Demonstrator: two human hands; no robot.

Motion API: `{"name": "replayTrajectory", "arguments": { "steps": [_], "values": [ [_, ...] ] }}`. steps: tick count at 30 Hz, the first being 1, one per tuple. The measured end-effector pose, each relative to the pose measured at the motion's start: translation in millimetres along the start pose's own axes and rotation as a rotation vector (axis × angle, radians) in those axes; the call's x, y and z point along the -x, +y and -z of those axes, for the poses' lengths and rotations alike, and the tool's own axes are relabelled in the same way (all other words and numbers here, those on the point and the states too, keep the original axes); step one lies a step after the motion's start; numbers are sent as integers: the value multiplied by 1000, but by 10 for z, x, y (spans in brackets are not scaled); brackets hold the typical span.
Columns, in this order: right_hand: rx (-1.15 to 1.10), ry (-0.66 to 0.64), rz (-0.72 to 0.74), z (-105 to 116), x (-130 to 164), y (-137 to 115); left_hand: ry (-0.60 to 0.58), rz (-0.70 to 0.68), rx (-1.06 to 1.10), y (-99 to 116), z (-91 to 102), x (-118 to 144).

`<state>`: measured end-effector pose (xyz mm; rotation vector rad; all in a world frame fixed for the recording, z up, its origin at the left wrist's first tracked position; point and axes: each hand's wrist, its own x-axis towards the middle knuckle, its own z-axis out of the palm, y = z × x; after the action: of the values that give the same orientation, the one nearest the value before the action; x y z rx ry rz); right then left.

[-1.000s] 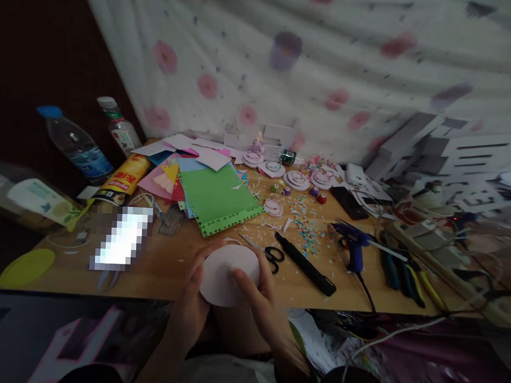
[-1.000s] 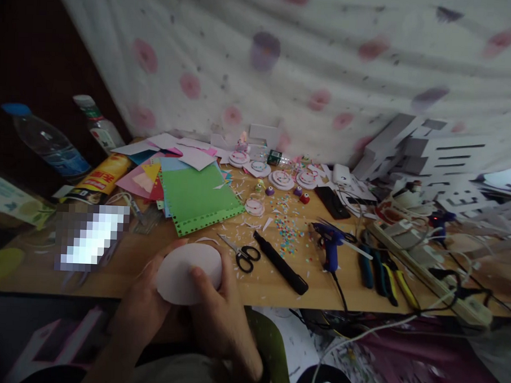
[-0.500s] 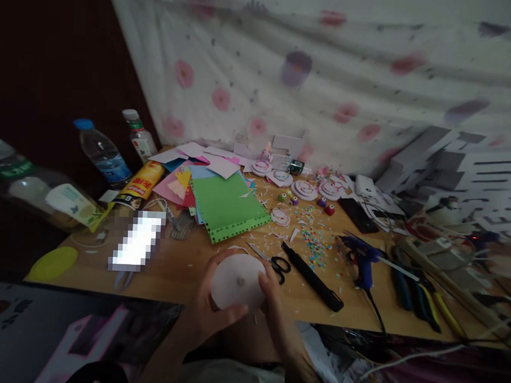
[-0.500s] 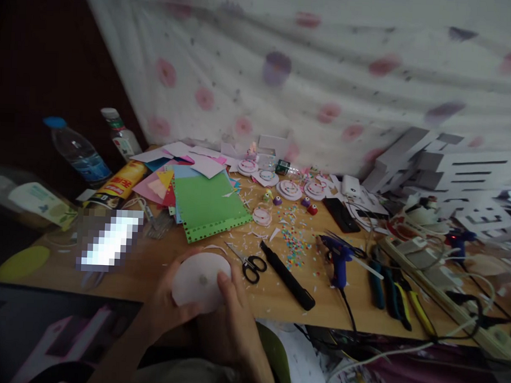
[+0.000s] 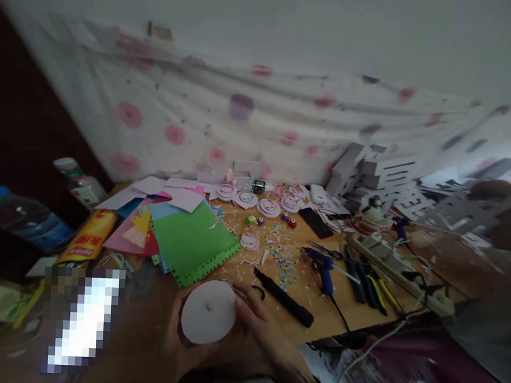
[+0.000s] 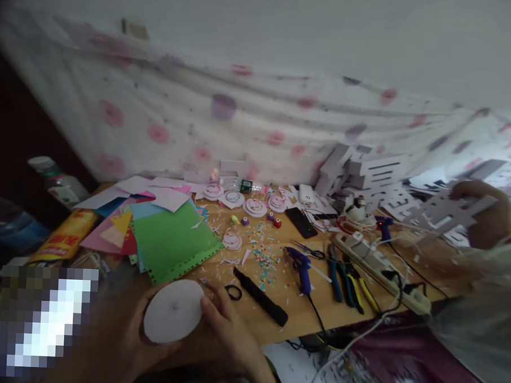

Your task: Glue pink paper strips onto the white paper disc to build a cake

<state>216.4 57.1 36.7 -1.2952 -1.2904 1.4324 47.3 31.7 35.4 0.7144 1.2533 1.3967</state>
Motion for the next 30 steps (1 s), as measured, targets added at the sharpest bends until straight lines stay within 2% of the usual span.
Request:
{"name": "replayTrajectory", "arguments": {
  "steps": [3, 7, 12, 15, 17, 19, 20, 23, 25, 27, 30],
  "values": [
    [85, 195, -25, 326, -77, 40, -48, -157, -38, 130, -19, -232],
    [247, 541, -60, 902, 24, 42, -104, -332, -82, 402, -188, -482],
    [502, 907, -133, 1520, 220, 196, -174, -426, -134, 628, -326, -656],
    [700, 1084, -89, 1722, 226, 307, -201, -410, -146, 658, -325, -725],
    [721, 1033, -88, 1704, 193, 283, -201, -377, -171, 651, -312, -754],
    [661, 862, 1, 1518, 145, 137, -208, -350, -199, 630, -296, -765],
    [626, 771, 131, 1367, 116, 23, -219, -339, -203, 617, -288, -762],
    [627, 568, 667, 809, -9, -386, -289, -338, -176, 582, -262, -710],
    [710, 325, 875, 488, -117, -606, -326, -373, -181, 588, -254, -632],
    [760, 142, 933, 281, -211, -719, -300, -424, -242, 628, -261, -517],
    [699, 18, 915, 153, -277, -716, -164, -448, -315, 697, -294, -334]
  ]
}}
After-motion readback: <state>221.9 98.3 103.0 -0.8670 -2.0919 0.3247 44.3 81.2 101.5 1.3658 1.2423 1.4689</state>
